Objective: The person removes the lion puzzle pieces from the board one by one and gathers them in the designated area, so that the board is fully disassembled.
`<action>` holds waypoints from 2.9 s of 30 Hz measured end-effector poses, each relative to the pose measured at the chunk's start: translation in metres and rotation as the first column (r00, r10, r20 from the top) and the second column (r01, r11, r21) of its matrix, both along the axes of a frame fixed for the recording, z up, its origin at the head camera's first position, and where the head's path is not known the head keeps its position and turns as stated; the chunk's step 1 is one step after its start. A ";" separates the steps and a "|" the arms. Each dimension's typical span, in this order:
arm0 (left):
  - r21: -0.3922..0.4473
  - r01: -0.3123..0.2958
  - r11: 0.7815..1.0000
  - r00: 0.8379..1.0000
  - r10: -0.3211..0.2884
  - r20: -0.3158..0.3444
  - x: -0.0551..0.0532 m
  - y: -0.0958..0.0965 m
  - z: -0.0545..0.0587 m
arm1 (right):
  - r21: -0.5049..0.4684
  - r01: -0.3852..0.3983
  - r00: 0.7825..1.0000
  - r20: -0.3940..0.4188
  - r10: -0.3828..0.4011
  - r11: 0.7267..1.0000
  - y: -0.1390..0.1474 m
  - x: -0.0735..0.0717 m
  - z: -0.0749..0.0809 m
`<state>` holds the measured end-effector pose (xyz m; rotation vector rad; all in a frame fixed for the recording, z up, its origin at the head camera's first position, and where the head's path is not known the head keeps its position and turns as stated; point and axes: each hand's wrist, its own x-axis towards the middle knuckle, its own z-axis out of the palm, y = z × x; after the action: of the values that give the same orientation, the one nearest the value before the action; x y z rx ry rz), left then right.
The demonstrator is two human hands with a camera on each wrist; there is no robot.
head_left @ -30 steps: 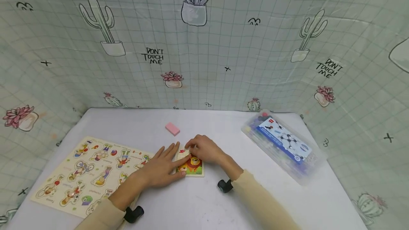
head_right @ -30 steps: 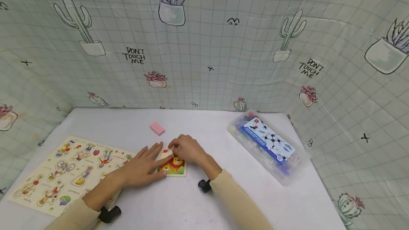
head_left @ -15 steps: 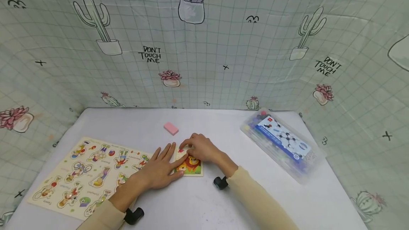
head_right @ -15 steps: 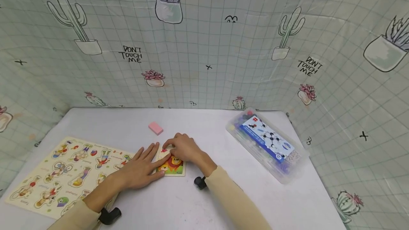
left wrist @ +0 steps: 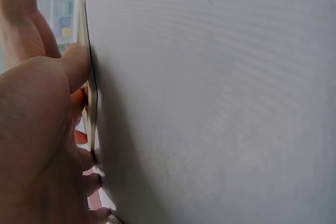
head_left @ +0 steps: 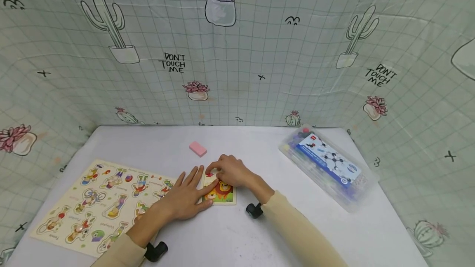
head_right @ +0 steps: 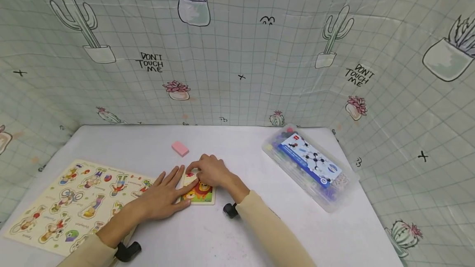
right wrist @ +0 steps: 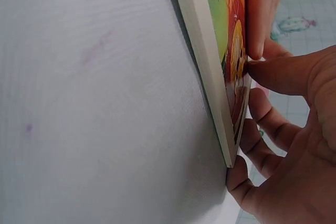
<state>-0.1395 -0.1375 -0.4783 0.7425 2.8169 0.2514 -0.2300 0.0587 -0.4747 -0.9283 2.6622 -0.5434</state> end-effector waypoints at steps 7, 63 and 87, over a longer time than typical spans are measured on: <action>-0.004 -0.007 1.000 1.000 0.007 0.012 0.000 0.001 0.003 | 0.011 -0.001 1.000 0.006 0.001 1.000 -0.004 -0.001 -0.001; 0.004 -0.005 1.000 1.000 0.005 0.005 -0.001 0.003 0.002 | -0.097 -0.083 0.996 0.018 0.085 0.992 -0.012 -0.006 -0.001; 0.004 -0.024 1.000 1.000 0.024 -0.017 -0.004 0.003 0.002 | -0.418 0.109 0.967 0.253 0.000 0.902 0.032 -0.004 0.011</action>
<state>-0.1435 -0.1346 -0.4762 0.7157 2.8435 0.2560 -0.2341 0.0906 -0.4636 -0.8253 2.3871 -1.2130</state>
